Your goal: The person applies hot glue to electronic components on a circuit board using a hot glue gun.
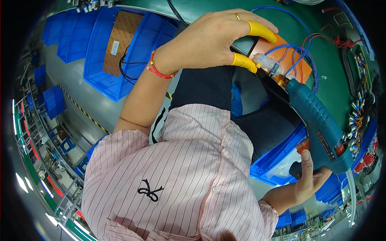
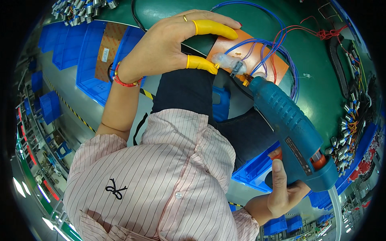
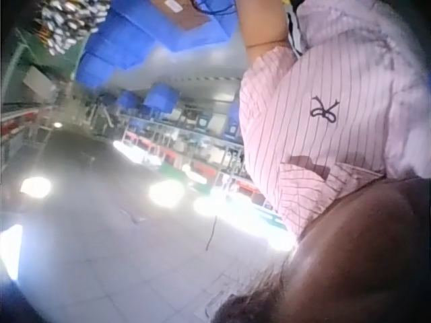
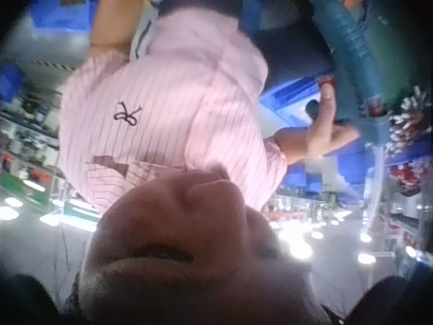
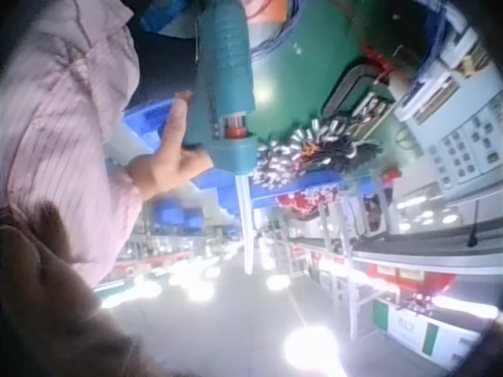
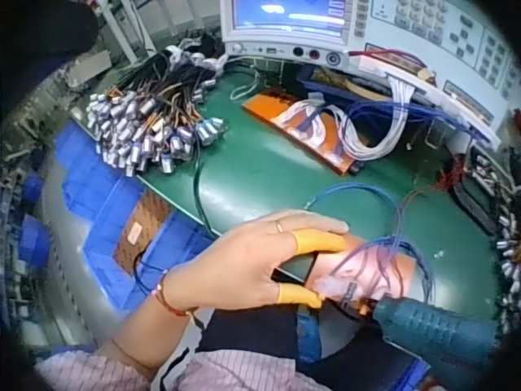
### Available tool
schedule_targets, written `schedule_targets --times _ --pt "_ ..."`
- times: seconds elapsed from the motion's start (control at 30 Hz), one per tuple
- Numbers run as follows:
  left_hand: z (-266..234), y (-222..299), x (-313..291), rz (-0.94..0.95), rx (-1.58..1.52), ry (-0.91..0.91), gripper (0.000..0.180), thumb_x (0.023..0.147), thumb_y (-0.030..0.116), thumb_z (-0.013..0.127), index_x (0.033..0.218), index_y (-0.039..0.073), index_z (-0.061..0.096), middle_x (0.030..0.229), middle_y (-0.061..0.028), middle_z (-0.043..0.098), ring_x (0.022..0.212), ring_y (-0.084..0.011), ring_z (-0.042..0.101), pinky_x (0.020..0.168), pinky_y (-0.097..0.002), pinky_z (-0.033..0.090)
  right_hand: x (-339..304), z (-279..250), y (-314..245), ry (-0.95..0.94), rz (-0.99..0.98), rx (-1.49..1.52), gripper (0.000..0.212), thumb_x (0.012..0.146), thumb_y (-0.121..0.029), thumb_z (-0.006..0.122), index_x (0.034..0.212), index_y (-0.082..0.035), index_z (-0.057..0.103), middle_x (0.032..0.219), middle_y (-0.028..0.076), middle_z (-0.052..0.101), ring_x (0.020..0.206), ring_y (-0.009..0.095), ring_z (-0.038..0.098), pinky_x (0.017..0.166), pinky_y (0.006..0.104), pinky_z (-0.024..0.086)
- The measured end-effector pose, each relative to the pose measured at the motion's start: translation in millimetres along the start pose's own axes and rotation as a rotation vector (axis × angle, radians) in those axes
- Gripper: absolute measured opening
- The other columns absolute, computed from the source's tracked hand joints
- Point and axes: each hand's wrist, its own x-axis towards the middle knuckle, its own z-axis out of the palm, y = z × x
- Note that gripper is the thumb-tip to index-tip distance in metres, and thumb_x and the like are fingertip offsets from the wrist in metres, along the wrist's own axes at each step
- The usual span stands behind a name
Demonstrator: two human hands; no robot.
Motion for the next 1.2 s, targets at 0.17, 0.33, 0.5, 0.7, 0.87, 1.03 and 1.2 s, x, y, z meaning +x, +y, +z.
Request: schedule_targets --times 0.17,0.33,0.5,0.7,0.87,1.03,1.2 --pt "-0.9 0.7 -0.3 -0.004 -0.009 -0.005 0.054 0.065 0.022 0.078 0.115 0.012 0.062 0.123 -0.0044 0.059 0.115 -0.0237 0.054 0.098 -0.0337 0.042 -2.8 -3.3 -1.5 0.028 0.026 -0.018 0.047 0.076 -0.004 0.066 0.118 0.006 0.047 0.084 0.016 0.061 0.075 0.020 0.059 0.072 0.0315 0.047" --pt "-2.1 0.9 -0.4 -0.015 -0.026 -0.011 0.054 0.064 0.021 0.079 0.115 0.011 0.062 0.123 -0.0046 0.059 0.115 -0.0240 0.054 0.098 -0.0339 0.042 -4.8 -4.3 -3.0 0.043 0.051 -0.030 0.048 0.076 -0.007 0.067 0.119 0.003 0.049 0.084 0.014 0.061 0.075 0.019 0.057 0.074 0.0325 0.045" --pt "-1.4 0.3 -0.8 -0.005 -0.016 0.000 0.054 0.064 0.020 0.079 0.115 0.012 0.062 0.123 -0.0046 0.059 0.115 -0.0240 0.054 0.098 -0.0339 0.042 -5.4 -8.5 -2.4 0.026 0.049 -0.007 0.047 0.077 -0.007 0.066 0.119 0.003 0.049 0.084 0.014 0.061 0.076 0.019 0.057 0.074 0.0317 0.045" --pt "-0.8 -0.5 -0.8 0.004 -0.006 0.001 0.054 0.064 0.020 0.079 0.115 0.011 0.062 0.122 -0.0047 0.059 0.114 -0.0239 0.054 0.098 -0.0341 0.042 -5.4 -9.6 -2.0 0.007 0.035 -0.044 0.048 0.078 -0.007 0.065 0.120 0.004 0.047 0.086 0.015 0.061 0.077 0.019 0.058 0.073 0.0333 0.046" --pt "-0.1 -0.8 -1.4 0.002 0.004 0.006 0.054 0.064 0.020 0.079 0.115 0.012 0.062 0.122 -0.0045 0.059 0.114 -0.0239 0.054 0.098 -0.0342 0.043 -6.2 -4.3 -5.6 0.033 0.020 -0.015 0.048 0.078 -0.006 0.063 0.122 0.005 0.046 0.087 0.015 0.061 0.078 0.020 0.059 0.074 0.0341 0.047" --pt "0.4 -1.2 -0.8 0.007 0.002 0.006 0.054 0.064 0.020 0.079 0.115 0.012 0.062 0.122 -0.0043 0.059 0.114 -0.0240 0.054 0.098 -0.0343 0.043 -4.6 -6.9 -4.3 0.030 0.002 -0.040 0.050 0.079 -0.004 0.062 0.124 0.005 0.045 0.089 0.016 0.061 0.080 0.021 0.059 0.076 0.0339 0.047" --pt "0.6 -0.7 -0.6 -0.002 0.003 -0.003 0.054 0.065 0.021 0.079 0.115 0.012 0.062 0.122 -0.0044 0.059 0.114 -0.0240 0.054 0.098 -0.0346 0.043 -4.7 -1.5 -4.3 0.089 0.003 -0.014 0.051 0.078 -0.003 0.063 0.124 0.005 0.044 0.089 0.017 0.062 0.080 0.022 0.060 0.078 0.0342 0.047"
